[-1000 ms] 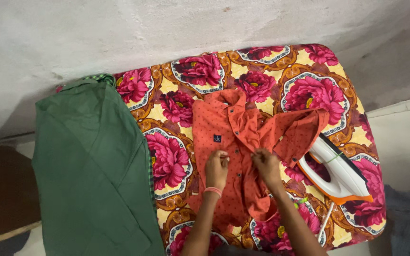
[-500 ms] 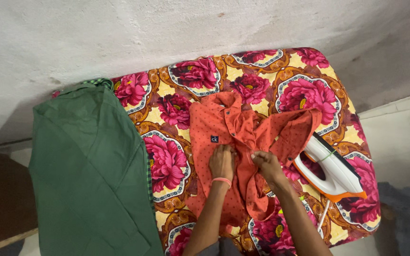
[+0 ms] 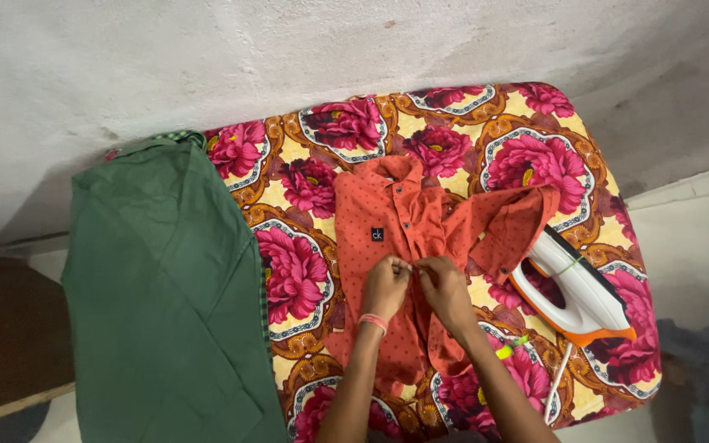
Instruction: The person buttons a red polka-dot shirt, lays it flat on a floral-patterned surface, and irons it with a white and orange iron. The person smooths the fabric with their hands and moves the iron across the shirt's body and sleeves. A green garment lies nearby but is not handled.
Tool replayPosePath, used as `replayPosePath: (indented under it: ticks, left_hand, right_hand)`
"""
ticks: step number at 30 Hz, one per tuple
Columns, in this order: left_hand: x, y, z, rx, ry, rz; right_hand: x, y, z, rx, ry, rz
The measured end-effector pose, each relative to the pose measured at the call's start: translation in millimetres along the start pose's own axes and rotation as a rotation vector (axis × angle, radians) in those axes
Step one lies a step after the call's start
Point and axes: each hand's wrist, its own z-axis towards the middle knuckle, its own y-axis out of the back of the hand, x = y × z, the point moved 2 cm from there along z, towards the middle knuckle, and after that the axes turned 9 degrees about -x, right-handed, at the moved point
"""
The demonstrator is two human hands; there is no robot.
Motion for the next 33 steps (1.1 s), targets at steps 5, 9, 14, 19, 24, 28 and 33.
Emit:
replayPosePath:
  ticks: [5,9,14,19,24,28,33]
  left_hand:
    - [16,-13,0,-0.043,-0.051,-0.133]
    - [15,-16,-4,-0.045,-0.026,-0.118]
    - [2,-12,-13,-0.025,0.038,-0.093]
    - [-1,-13,-15,-0.06,0.001,-0.114]
    - [-4,-11,-20,-0.099,0.018,-0.204]
    - [-9,-9,-19,-0.148,0.053,-0.153]
    - [5,-15,-13,-0.223,0.102,-0.258]
  right_hand:
    - [-2,4,0,0.027,-0.173,0.053]
    - [-10,3,-3,0.027,-0.265,0.147]
    - [-29,-3,-8,0.069,-0.443,0.247]
    - [-43,-6,0,0.134,-0.473,0.447]
    - [-21,-3,1,0.064,-0.346,0.208]
    - [2,3,2,0.013,-0.291,0.07]
    - [-2,2,3,0.047,-0.269,0.079]
